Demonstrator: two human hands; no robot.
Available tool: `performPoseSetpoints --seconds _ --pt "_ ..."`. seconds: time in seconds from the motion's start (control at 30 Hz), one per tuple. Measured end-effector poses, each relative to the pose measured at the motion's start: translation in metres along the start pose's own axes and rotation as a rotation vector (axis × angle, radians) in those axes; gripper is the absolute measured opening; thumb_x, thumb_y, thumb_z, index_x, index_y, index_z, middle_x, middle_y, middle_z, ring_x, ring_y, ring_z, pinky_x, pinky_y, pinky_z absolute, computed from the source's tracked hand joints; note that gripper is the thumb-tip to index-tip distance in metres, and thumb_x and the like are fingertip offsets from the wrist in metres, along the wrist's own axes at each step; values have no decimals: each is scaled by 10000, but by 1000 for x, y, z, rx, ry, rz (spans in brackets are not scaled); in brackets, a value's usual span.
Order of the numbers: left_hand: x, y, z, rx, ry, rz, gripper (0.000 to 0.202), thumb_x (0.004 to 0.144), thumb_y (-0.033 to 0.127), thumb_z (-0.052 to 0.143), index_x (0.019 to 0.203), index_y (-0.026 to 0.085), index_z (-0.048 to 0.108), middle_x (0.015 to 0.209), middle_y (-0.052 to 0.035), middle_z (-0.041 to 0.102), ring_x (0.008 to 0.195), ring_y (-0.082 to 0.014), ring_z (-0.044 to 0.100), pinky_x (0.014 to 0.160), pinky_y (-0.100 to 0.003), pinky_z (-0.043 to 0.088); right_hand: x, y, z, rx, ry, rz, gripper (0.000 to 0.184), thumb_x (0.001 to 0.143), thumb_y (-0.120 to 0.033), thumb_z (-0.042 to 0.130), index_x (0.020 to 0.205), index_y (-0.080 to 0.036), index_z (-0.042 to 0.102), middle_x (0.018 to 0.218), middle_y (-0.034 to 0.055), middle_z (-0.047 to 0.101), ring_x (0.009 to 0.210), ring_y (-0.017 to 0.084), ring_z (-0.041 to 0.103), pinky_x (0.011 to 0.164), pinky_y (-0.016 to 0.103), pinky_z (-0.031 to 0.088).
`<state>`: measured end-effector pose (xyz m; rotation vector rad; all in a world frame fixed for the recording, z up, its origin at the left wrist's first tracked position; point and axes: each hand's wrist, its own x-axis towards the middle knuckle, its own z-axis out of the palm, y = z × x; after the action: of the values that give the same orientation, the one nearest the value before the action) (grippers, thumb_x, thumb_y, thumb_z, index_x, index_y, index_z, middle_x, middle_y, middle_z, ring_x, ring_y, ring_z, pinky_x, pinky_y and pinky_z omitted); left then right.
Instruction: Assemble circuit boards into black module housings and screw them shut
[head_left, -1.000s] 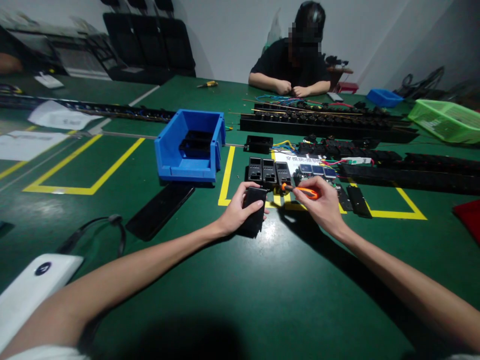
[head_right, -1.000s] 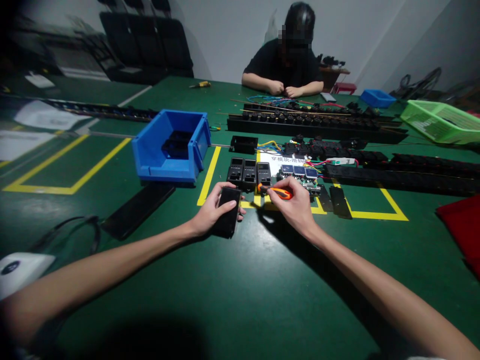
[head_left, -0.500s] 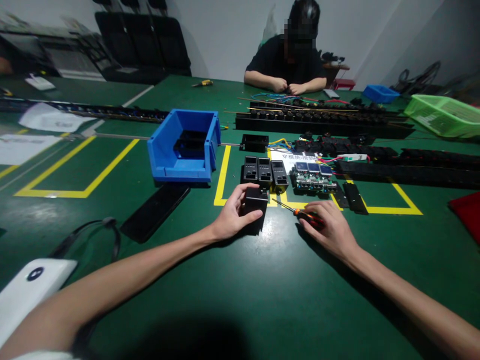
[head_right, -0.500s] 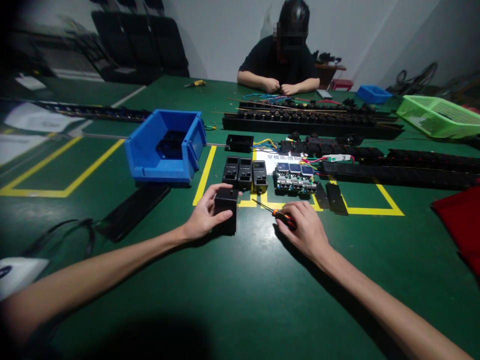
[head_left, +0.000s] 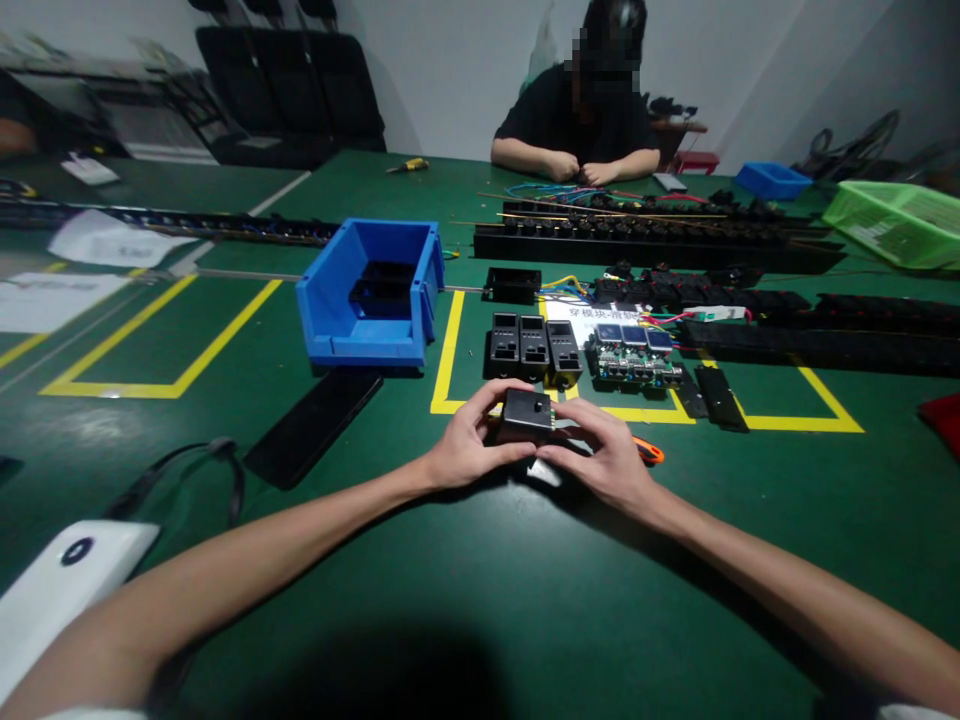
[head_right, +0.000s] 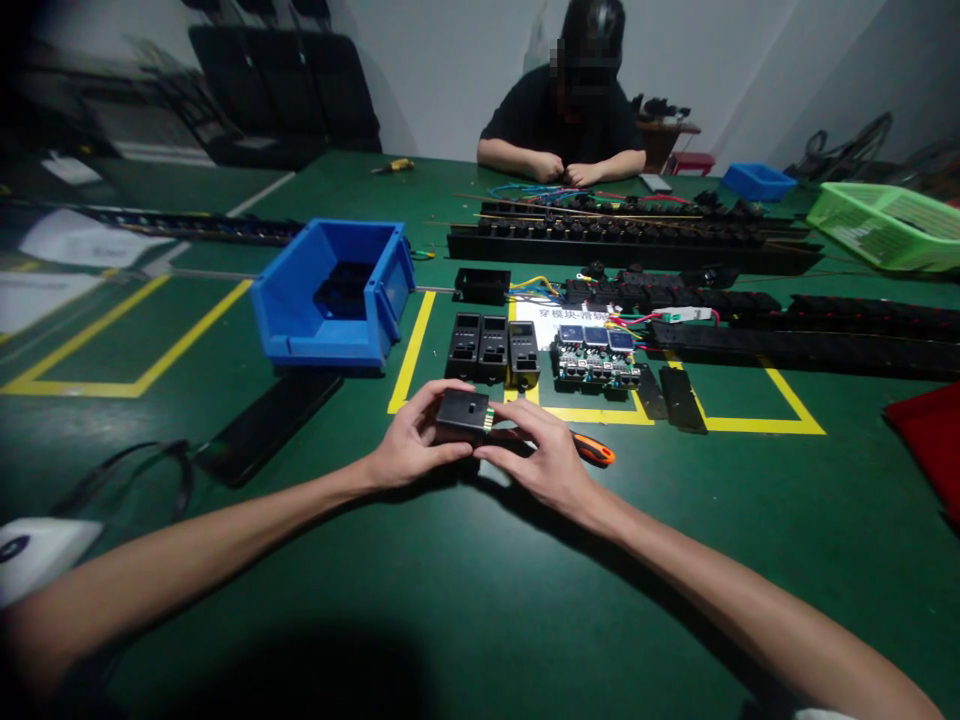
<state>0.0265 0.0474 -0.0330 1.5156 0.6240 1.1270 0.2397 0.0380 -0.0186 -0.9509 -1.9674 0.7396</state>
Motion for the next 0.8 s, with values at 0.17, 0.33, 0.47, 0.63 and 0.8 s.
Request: performPoseSetpoints --seconds 0.17,0.33,0.47,0.63,0.8 --pt "-1 2 0 59 22 16 605 734 231 798 1267 260 513 1252 -71 569 1163 -218 592 977 -346 533 1 -3 -7 40 -69 62 413 797 -361 760 1173 -230 649 1080 88 673 968 235 656 845 423 580" --pt "-1 2 0 87 39 31 601 723 248 808 1250 252 518 1229 -74 577 1150 -219 598 982 -364 529 2 -4 -9 113 -74 105 410 781 -343 776 1150 -220 646 1077 85 661 987 233 668 887 425 583" --pt "-1 -1 1 71 55 54 613 716 242 814 1244 260 503 1188 -60 598 1121 -202 612 973 -350 528 -2 -4 -4 183 -17 115 396 789 -307 769 1145 -219 620 1093 74 652 966 206 690 874 377 596" --pt "-2 -2 1 85 50 37 638 706 276 822 1249 256 487 1189 -74 601 1117 -219 612 991 -383 513 -4 -5 -3 165 26 90 404 787 -311 771 1155 -224 630 1108 77 662 964 208 692 864 375 603" --pt "-2 -2 1 69 34 -3 650 704 284 824 1252 267 475 1202 -73 599 1116 -225 611 987 -395 513 -3 -5 -4 141 21 88 394 768 -339 787 1122 -220 659 1059 79 684 961 221 690 832 383 615"
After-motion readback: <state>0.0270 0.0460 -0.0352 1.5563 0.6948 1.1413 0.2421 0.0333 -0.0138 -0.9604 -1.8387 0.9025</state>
